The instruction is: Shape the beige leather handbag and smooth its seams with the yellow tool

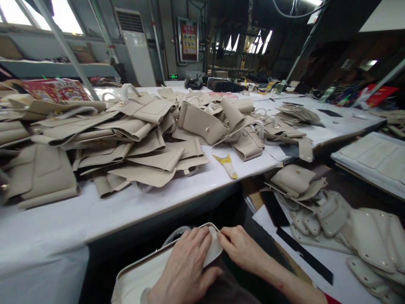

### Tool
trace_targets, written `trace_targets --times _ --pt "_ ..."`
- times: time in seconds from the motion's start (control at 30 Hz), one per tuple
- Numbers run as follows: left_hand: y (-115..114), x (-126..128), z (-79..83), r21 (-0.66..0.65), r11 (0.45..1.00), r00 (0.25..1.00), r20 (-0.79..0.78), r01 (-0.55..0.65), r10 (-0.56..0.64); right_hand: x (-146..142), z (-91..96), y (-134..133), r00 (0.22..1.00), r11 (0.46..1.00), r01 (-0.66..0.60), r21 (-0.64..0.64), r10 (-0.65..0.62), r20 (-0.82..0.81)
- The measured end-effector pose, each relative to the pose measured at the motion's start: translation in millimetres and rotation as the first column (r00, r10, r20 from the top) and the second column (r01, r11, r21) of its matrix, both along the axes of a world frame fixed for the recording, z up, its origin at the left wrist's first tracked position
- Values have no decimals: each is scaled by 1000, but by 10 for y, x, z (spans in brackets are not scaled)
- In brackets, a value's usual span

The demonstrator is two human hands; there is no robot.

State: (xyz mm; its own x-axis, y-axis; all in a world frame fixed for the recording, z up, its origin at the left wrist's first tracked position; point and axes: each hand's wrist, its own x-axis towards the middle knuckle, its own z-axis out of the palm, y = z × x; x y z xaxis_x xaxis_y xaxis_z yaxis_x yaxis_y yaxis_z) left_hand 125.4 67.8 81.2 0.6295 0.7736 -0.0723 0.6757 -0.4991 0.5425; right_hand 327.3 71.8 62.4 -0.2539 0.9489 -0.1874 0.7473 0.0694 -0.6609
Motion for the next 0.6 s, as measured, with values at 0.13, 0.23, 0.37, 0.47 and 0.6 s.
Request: trace_targets --times 0.13,0.23,0.37,0.47,0.6 --pt "23 38 47 -38 999 1000 -19 -10 9 -108 -156 -76 997 992 55 113 -61 51" --pt "45 34 61 -46 999 1000 -19 3 -4 -164 -275 -108 992 985 81 153 -94 83" --pt "41 10 51 -56 998 999 -11 40 -41 -239 -392 -204 983 975 92 204 -122 139" --pt "36 -6 57 -70 996 998 -19 64 -65 -278 -369 -267 989 974 77 213 -102 109" --pt "70 -15 95 -79 992 993 -51 103 -107 -238 -253 -284 969 977 181 116 -158 -189"
